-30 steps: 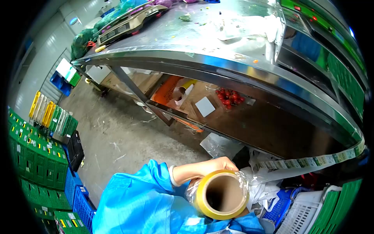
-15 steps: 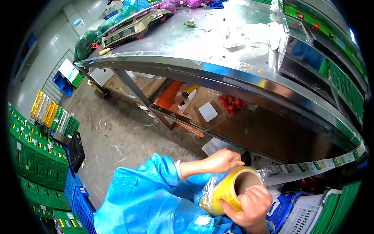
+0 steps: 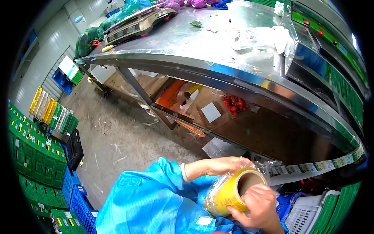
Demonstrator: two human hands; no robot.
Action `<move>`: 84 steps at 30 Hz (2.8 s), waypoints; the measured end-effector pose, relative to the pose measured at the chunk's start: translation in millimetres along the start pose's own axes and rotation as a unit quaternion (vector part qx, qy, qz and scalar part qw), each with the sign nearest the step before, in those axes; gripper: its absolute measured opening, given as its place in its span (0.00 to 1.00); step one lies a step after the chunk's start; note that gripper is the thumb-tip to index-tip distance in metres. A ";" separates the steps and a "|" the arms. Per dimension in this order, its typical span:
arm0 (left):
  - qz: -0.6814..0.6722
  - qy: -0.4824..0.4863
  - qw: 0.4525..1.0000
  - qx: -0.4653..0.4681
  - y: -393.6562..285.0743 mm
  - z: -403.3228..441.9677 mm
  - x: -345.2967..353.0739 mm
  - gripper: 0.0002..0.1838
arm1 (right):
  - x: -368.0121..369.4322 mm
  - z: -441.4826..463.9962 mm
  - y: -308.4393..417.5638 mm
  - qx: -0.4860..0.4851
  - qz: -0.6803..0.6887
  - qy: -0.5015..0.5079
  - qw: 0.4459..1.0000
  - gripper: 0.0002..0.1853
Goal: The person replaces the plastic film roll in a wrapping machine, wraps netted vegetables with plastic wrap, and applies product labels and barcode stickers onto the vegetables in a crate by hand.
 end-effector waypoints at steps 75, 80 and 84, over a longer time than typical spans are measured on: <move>0.777 -0.433 0.426 -0.168 -183.7 -132.7 -233.3 0.09 | -12.5 -164.4 -49.4 0.338 -0.049 -0.238 0.910 0.16; 0.701 -0.357 0.609 0.100 -170.5 -62.9 -162.2 0.12 | -3.7 -208.1 -82.1 0.400 -0.005 -0.285 0.871 0.18; 0.728 -0.327 0.603 0.015 -166.7 6.3 -162.5 0.14 | 9.0 -235.4 -104.4 0.367 0.079 -0.323 0.869 0.17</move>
Point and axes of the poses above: each hand's wrist, its own z-axis towards the middle knuckle, its own x-axis out of the palm, y = z × x, the point moved 9 cm from there along z, towards the middle knuckle, and after that the axes turned 5 degrees about y, right-handed, at the moved point
